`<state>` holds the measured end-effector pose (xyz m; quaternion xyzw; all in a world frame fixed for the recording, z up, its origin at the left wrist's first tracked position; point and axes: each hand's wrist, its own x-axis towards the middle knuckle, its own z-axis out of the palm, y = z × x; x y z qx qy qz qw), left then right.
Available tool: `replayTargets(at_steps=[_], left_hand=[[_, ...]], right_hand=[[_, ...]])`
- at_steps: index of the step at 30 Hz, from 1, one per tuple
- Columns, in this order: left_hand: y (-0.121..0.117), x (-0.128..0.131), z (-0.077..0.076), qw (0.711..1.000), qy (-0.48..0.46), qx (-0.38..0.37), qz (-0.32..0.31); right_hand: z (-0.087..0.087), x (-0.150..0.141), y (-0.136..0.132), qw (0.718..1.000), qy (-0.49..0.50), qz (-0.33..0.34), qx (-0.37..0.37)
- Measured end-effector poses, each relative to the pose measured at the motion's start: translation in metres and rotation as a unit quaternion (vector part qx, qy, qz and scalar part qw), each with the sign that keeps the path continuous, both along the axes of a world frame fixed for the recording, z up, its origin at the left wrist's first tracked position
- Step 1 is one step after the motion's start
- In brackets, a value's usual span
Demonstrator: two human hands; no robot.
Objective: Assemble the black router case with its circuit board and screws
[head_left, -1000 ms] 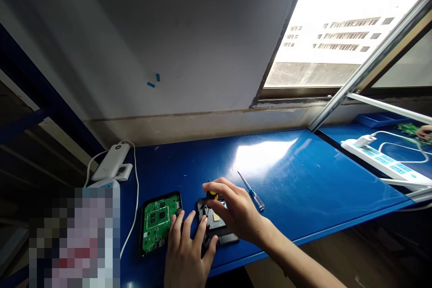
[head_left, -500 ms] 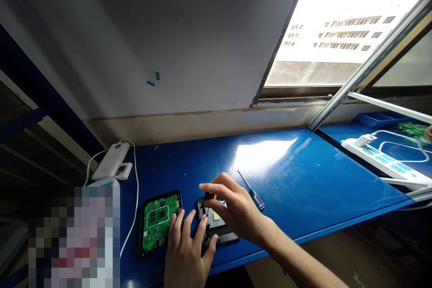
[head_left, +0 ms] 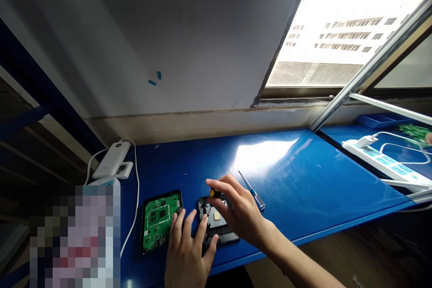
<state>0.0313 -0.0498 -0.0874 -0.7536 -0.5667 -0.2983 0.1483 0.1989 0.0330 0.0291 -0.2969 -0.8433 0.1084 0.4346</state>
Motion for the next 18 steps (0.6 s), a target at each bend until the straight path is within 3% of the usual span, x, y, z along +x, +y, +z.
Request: replayTargets(at_steps=[18], left_hand=[[0.0,0.001,0.0034,1.0,0.022,0.006,0.007]], right_hand=[[-0.0047,-0.0019,-0.0023,0.997,-0.004,-0.069,0.043]])
